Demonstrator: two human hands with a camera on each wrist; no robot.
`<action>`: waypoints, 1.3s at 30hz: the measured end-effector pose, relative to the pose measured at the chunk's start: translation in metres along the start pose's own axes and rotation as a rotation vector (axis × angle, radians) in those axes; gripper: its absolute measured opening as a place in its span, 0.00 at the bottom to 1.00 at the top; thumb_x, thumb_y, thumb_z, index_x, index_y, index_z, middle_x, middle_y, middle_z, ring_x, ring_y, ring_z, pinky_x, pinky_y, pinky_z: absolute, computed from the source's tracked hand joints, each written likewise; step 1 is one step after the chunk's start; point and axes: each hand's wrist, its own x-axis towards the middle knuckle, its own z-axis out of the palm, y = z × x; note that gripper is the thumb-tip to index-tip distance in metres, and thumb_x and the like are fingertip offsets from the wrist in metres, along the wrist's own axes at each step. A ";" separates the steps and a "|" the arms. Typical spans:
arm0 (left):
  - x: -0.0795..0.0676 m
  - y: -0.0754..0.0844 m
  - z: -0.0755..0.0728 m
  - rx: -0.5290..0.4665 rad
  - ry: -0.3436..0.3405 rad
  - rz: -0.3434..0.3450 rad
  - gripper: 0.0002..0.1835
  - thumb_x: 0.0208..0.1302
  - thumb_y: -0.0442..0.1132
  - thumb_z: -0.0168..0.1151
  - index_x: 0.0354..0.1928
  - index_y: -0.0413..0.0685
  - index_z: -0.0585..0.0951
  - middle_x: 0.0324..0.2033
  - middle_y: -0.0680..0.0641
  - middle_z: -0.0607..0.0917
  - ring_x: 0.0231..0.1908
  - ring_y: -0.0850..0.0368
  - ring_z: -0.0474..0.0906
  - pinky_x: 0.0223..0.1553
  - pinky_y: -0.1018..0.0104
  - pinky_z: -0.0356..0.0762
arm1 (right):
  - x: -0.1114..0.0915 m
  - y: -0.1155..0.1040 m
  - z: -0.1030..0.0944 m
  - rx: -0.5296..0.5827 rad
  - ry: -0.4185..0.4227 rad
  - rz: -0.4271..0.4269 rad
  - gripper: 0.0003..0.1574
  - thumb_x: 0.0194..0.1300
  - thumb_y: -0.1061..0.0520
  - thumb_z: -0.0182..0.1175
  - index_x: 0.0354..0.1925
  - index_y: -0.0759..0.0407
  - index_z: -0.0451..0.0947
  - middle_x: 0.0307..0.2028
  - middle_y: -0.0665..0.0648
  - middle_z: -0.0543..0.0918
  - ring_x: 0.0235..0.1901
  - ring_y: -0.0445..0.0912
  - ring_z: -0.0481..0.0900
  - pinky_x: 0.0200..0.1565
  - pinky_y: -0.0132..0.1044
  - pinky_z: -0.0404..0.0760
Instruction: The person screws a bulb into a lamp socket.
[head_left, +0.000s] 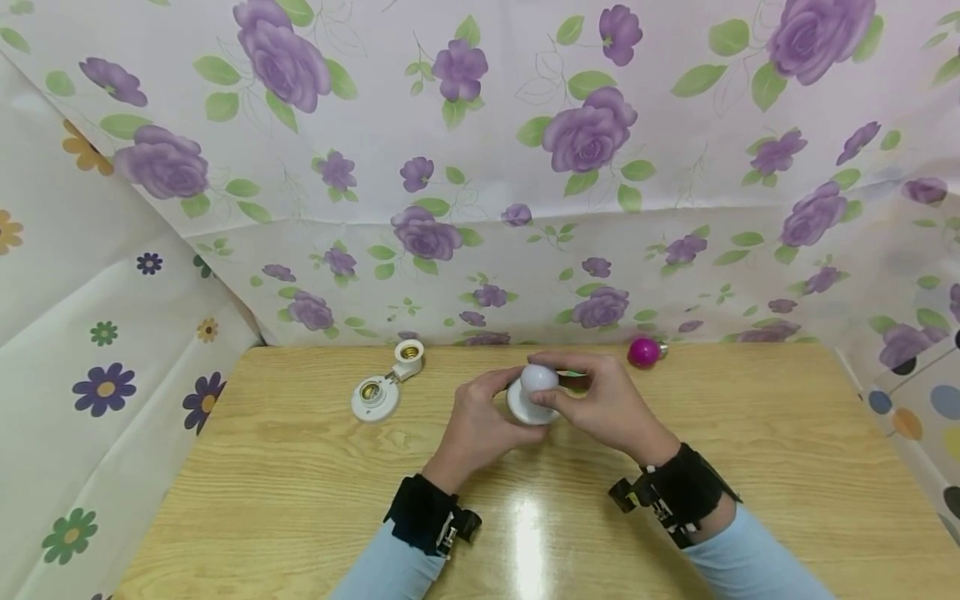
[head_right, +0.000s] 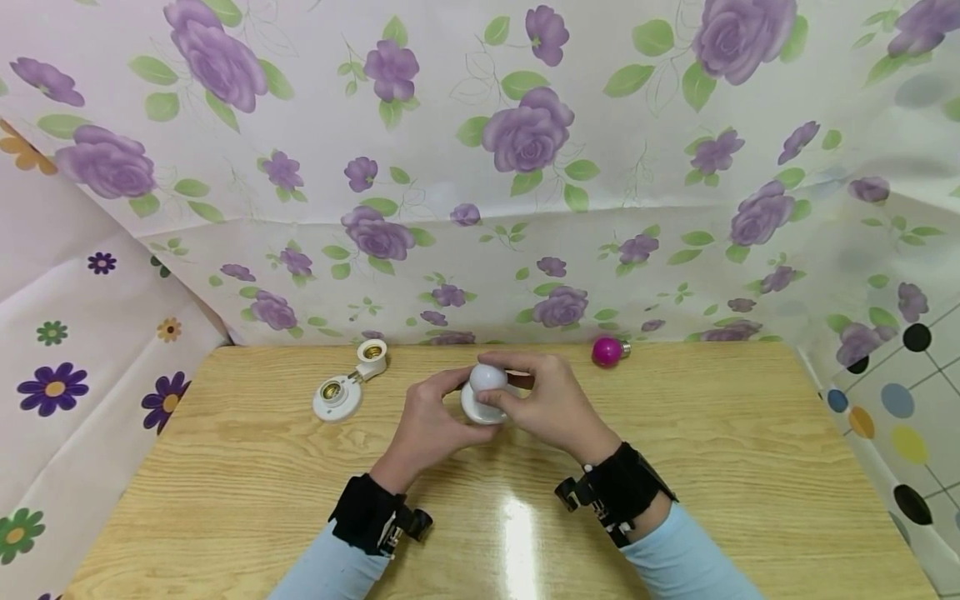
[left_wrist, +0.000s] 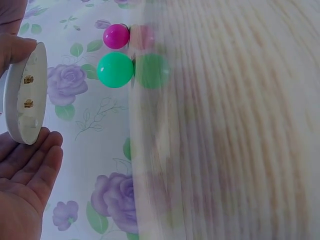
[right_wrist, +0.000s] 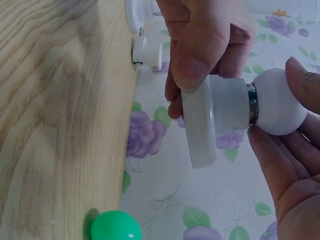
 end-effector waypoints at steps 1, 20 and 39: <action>0.000 0.000 0.000 0.000 0.000 -0.002 0.36 0.40 0.52 0.74 0.57 0.62 0.75 0.48 0.62 0.77 0.49 0.69 0.71 0.46 0.62 0.74 | 0.000 0.000 0.000 -0.003 0.011 -0.004 0.25 0.55 0.46 0.67 0.51 0.49 0.79 0.51 0.45 0.77 0.48 0.44 0.76 0.42 0.40 0.77; -0.002 0.004 0.000 0.006 0.017 -0.027 0.35 0.40 0.52 0.74 0.56 0.64 0.75 0.48 0.62 0.77 0.48 0.69 0.72 0.45 0.60 0.75 | 0.000 -0.001 0.012 0.001 0.186 -0.062 0.24 0.49 0.49 0.72 0.45 0.53 0.81 0.43 0.46 0.82 0.43 0.44 0.79 0.39 0.41 0.79; 0.002 0.001 -0.005 0.013 -0.051 -0.047 0.35 0.43 0.58 0.73 0.56 0.59 0.76 0.49 0.60 0.78 0.50 0.68 0.71 0.48 0.64 0.72 | -0.001 0.003 0.008 -0.064 0.150 -0.059 0.26 0.49 0.47 0.71 0.49 0.46 0.79 0.45 0.44 0.81 0.43 0.42 0.78 0.41 0.37 0.77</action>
